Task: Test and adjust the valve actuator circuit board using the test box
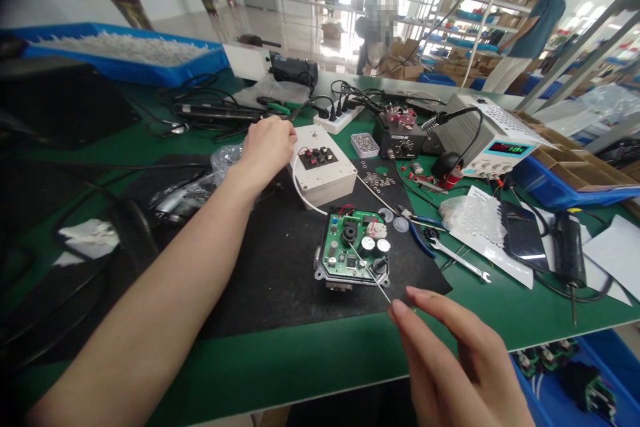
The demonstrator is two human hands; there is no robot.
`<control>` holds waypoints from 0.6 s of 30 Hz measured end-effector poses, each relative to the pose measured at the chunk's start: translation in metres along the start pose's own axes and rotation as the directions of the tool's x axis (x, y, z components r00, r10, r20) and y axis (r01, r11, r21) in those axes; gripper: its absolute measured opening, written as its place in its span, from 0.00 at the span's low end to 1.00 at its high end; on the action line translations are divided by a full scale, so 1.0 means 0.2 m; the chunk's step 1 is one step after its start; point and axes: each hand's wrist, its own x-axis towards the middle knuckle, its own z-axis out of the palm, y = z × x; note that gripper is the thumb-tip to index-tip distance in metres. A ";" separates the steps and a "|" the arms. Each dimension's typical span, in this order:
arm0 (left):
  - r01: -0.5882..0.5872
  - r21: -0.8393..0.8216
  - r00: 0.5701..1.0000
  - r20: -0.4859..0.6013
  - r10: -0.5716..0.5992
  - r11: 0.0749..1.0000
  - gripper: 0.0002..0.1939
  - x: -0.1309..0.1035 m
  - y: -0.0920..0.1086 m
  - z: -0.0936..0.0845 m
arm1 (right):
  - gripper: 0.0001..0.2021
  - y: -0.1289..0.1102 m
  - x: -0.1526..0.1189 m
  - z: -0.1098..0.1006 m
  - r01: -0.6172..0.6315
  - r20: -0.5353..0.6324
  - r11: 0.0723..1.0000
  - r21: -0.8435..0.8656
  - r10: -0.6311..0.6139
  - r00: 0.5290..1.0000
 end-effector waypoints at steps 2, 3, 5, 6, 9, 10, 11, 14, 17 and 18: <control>-0.004 0.013 1.000 -0.003 0.004 1.000 0.17 0.00 0.00 0.00 | 0.30 0.02 -0.01 -0.03 0.095 0.052 0.994 -0.051 -0.093 0.994; -0.005 0.020 1.000 -0.005 0.005 1.000 0.17 0.00 0.00 0.00 | 0.30 0.02 -0.01 -0.04 0.096 0.057 0.994 -0.059 -0.092 0.994; -0.008 0.031 1.000 -0.012 0.008 0.999 0.18 0.00 0.00 0.00 | 0.31 -0.02 0.01 -0.04 0.015 0.035 0.999 -0.046 -0.014 0.999; -0.010 0.035 1.000 -0.017 0.010 0.999 0.18 0.00 0.00 0.00 | 0.31 -0.05 0.02 -0.03 -0.038 0.011 0.999 -0.009 0.038 0.999; -0.009 0.037 1.000 -0.016 0.010 0.999 0.18 0.00 0.01 -0.01 | 0.28 -0.12 0.04 0.01 -0.196 -0.049 0.973 0.123 0.203 0.978; -0.006 0.034 1.000 -0.011 0.006 0.999 0.18 0.00 0.01 -0.01 | 0.27 -0.13 0.04 0.02 -0.223 -0.043 0.963 0.154 0.232 0.972; -0.002 0.030 1.000 -0.005 0.002 1.000 0.18 0.00 0.01 -0.01 | 0.25 -0.14 0.05 0.03 -0.246 -0.019 0.951 0.189 0.254 0.967; 0.002 0.013 1.000 0.003 -0.002 1.000 0.18 0.00 0.01 -0.02 | 0.14 -0.16 0.08 0.06 -0.480 0.132 0.749 0.456 0.476 0.869; 0.003 0.012 1.000 0.006 -0.003 1.000 0.18 -0.01 0.01 -0.02 | 0.10 -0.19 0.13 0.07 -0.681 0.505 -0.015 0.732 0.683 0.528; 0.002 0.017 1.000 0.005 -0.002 1.000 0.18 -0.01 0.01 -0.02 | 0.13 -0.20 0.14 0.08 -0.650 0.639 -0.274 0.709 0.640 0.427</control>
